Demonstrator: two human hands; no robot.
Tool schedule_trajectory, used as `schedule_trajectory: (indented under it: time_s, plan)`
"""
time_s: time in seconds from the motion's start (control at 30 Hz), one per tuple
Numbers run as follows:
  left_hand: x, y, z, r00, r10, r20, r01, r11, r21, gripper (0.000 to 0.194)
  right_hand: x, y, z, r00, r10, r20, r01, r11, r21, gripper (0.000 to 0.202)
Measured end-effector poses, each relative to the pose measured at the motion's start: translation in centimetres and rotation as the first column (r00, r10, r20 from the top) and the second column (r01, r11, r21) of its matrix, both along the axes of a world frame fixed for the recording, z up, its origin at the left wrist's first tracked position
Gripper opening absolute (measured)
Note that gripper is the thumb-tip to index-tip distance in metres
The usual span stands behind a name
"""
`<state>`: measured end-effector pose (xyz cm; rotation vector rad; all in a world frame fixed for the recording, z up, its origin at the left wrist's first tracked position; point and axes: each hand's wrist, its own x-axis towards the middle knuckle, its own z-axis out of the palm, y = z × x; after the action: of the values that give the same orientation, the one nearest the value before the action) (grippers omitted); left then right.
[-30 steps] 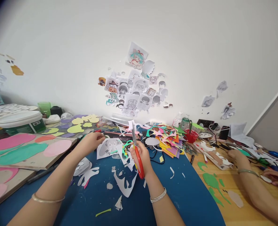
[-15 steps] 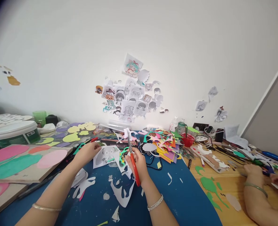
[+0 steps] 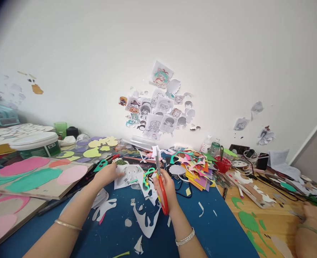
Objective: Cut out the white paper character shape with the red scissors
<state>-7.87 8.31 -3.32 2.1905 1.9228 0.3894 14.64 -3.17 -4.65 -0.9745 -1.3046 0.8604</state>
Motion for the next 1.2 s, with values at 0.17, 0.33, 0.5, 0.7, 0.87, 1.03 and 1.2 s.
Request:
schedule_trajectory:
  time_s: [0.17, 0.33, 0.5, 0.7, 0.87, 1.03, 1.2]
  plan:
    - [0.0, -0.1, 0.1, 0.999, 0.028, 0.025, -0.028, 1.000, 0.006, 0.044, -0.1, 0.2, -0.3, 0.999, -0.022, -0.037, 0.022, 1.000, -0.011, 0.046]
    - [2.1, -1.4, 1.4, 0.961, -0.127, 0.245, 0.097, 0.986, 0.132, 0.039, -0.4, 0.2, -0.4, 0.999, 0.030, 0.011, -0.029, 1.000, -0.006, 0.044]
    - [6.0, -4.8, 2.4, 0.573, -0.506, 0.644, 0.431, 0.855, 0.289, 0.033, -0.9, 0.4, -0.7, 0.997, 0.064, 0.041, -0.064, 0.998, 0.010, 0.040]
    - [7.9, -7.0, 2.6, 0.372, -0.425, 0.826, 0.357, 0.886, 0.295, 0.032, -1.0, 0.5, -1.1, 0.994, 0.073, 0.077, -0.077, 0.996, 0.045, 0.042]
    - [8.1, -7.2, 2.8, 0.241, -0.283, 0.929, 0.286, 0.935, 0.210, 0.039, -1.1, 0.3, -0.8, 0.988, 0.128, 0.082, -0.130, 0.991, 0.030, 0.046]
    - [8.3, -7.5, 2.8, 0.158, -0.177, 0.972, 0.304, 0.945, 0.123, 0.040, -1.2, 0.0, -0.7, 0.984, 0.152, 0.089, -0.155, 0.987, 0.033, 0.043]
    - [8.0, -7.5, 2.9, 0.133, -0.244, 0.961, 0.217, 0.953, 0.212, 0.032, -1.2, -0.1, -0.6, 0.979, 0.155, 0.131, -0.160, 0.987, 0.030, 0.040]
